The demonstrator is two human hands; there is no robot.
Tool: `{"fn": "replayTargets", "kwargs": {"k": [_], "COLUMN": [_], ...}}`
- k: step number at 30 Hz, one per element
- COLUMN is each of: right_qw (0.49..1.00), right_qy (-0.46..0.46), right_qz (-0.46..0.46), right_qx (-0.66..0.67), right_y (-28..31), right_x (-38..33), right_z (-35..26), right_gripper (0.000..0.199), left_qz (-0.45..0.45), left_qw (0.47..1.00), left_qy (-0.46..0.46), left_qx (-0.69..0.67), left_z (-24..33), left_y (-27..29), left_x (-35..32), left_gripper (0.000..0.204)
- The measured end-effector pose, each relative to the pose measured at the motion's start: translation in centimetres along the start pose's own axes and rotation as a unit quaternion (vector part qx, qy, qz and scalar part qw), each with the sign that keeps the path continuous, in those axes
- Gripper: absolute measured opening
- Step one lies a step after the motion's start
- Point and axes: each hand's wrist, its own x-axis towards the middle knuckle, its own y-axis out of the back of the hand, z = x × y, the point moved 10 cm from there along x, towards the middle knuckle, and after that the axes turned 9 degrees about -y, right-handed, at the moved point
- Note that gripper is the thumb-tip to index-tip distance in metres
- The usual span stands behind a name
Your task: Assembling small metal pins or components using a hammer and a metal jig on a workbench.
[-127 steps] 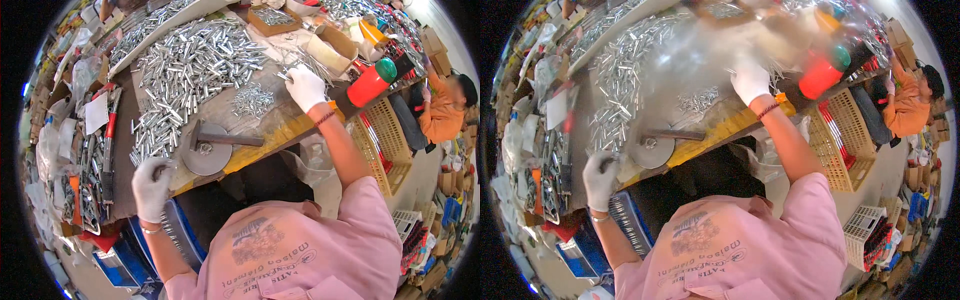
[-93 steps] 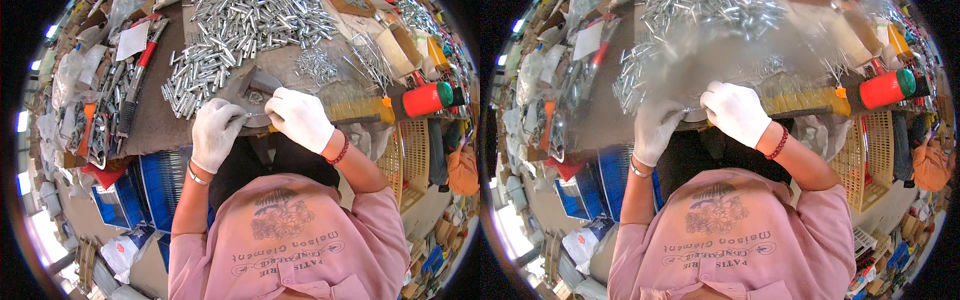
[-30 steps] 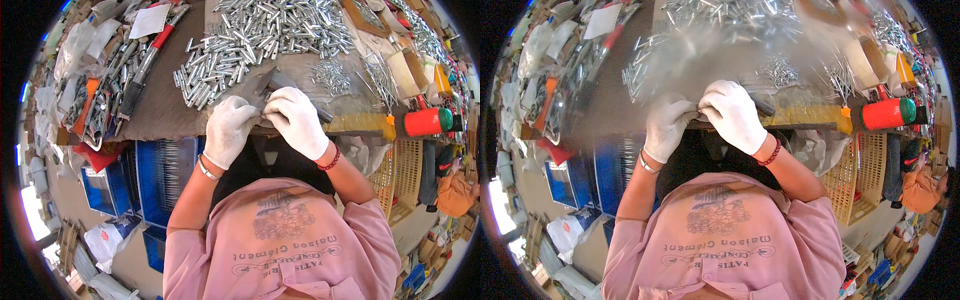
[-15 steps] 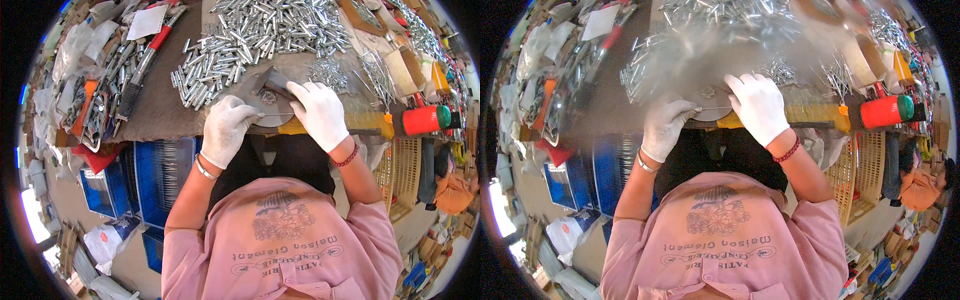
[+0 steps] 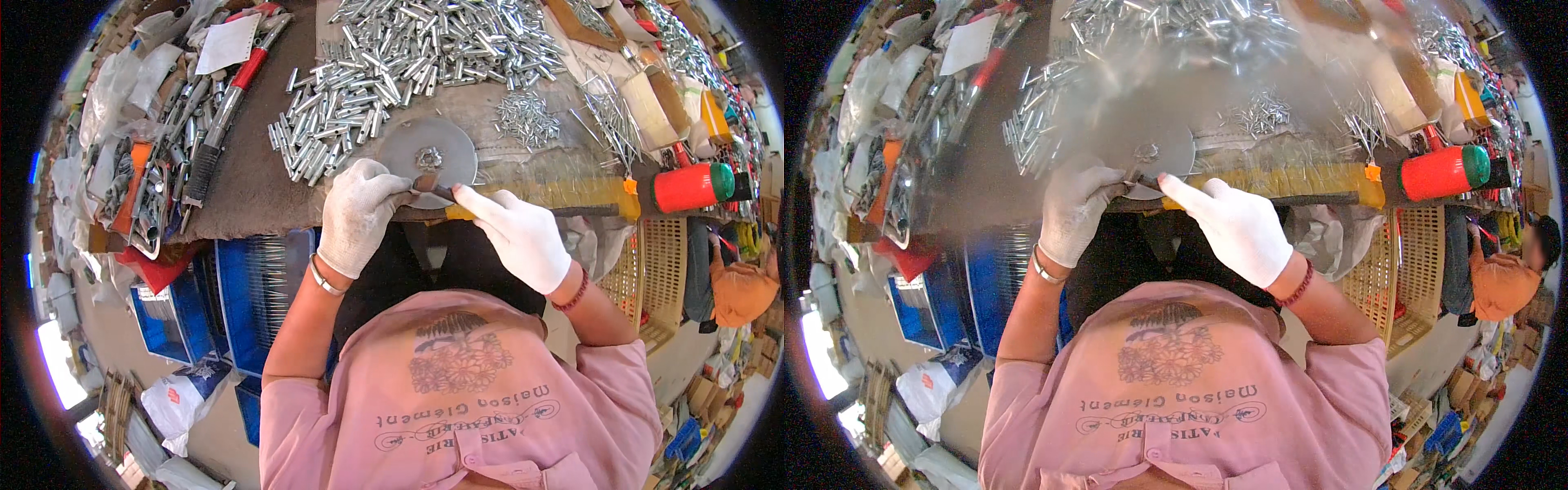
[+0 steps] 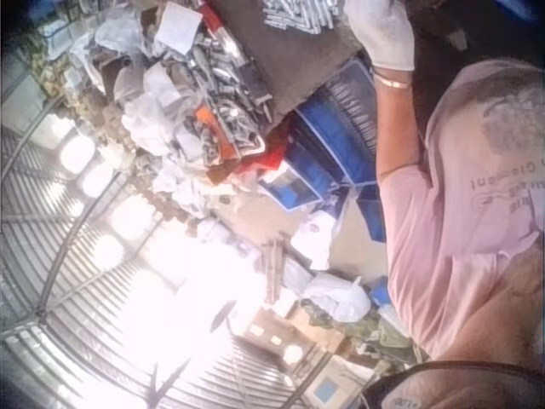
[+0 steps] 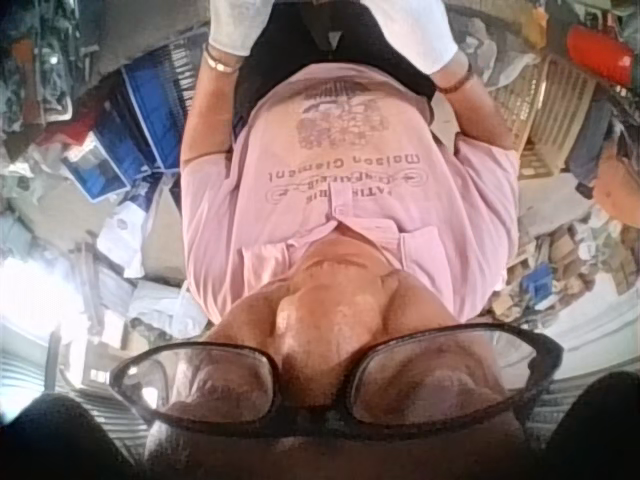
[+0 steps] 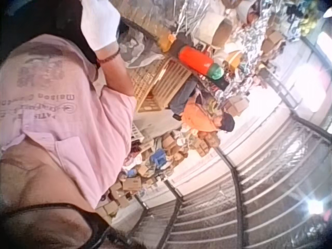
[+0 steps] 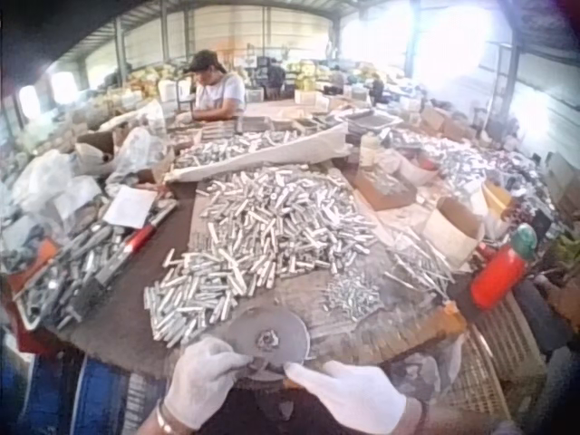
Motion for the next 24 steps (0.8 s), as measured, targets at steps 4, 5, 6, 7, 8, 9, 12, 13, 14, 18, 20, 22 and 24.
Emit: {"fn": "replayTargets", "kwargs": {"k": [4, 5, 6, 7, 8, 9, 12, 13, 14, 18, 20, 22, 24], "right_qw": [1.000, 0.998, 0.992, 0.992, 0.997, 0.998, 0.995, 0.995, 0.997, 0.998, 0.992, 0.972, 0.900], "right_qy": [-0.020, -0.021, -0.022, -0.022, -0.016, -0.009, -0.006, 0.016, 0.007, -0.050, -0.085, -0.124, -0.212], "right_qz": [0.002, 0.028, 0.053, 0.052, 0.054, 0.055, 0.060, 0.062, 0.025, -0.003, -0.067, -0.117, -0.223], "right_qx": [-0.016, 0.048, 0.113, 0.113, 0.047, -0.020, -0.077, -0.082, -0.069, -0.046, 0.063, 0.162, 0.310], "right_y": [0.5, 0.9, 1.4, 1.3, 1.2, 1.1, 1.0, 0.9, -0.1, -2.3, -3.7, -5.0, -7.4], "right_x": [0.7, 1.4, 1.9, 2.4, 2.9, 3.4, 4.0, 3.9, 3.5, 1.9, 1.2, 0.8, -0.2], "right_z": [0.5, 0.7, 0.9, 1.2, 1.1, 1.0, 0.1, -0.4, -0.6, -0.4, 0.2, 0.4, 0.8], "right_gripper": [0.049, 0.048, 0.046, 0.046, 0.044, 0.042, 0.036, 0.032, 0.029, 0.018, 0.014, 0.014, 0.016], "left_qz": [-0.003, -0.003, -0.006, -0.009, -0.010, -0.007, -0.007, -0.008, -0.008, -0.003, -0.002, 0.039, 0.094], "left_qw": [1.000, 1.000, 1.000, 1.000, 1.000, 1.000, 0.998, 0.998, 0.998, 0.998, 0.998, 0.994, 0.988], "left_qy": [0.000, 0.000, -0.002, -0.004, -0.003, 0.015, 0.039, 0.043, 0.044, 0.041, 0.050, 0.097, 0.125], "left_qx": [0.003, 0.003, 0.000, -0.003, -0.003, -0.019, -0.040, -0.047, -0.046, -0.045, -0.048, -0.017, -0.019], "left_z": [0.1, 0.0, -0.1, -0.1, 0.0, -0.3, -1.0, -1.2, -1.3, -1.4, -1.1, -0.5, 1.0], "left_y": [0.1, 0.2, 0.2, 0.2, 0.1, 0.0, -0.3, -0.4, -0.4, -0.4, -0.2, 0.8, 1.0], "left_x": [0.0, 0.0, 0.1, 0.0, -0.1, -0.2, -0.5, -0.6, -0.7, -1.0, -1.1, -1.3, -2.6], "left_gripper": [0.016, 0.016, 0.016, 0.016, 0.016, 0.016, 0.017, 0.017, 0.017, 0.018, 0.019, 0.027, 0.029]}}
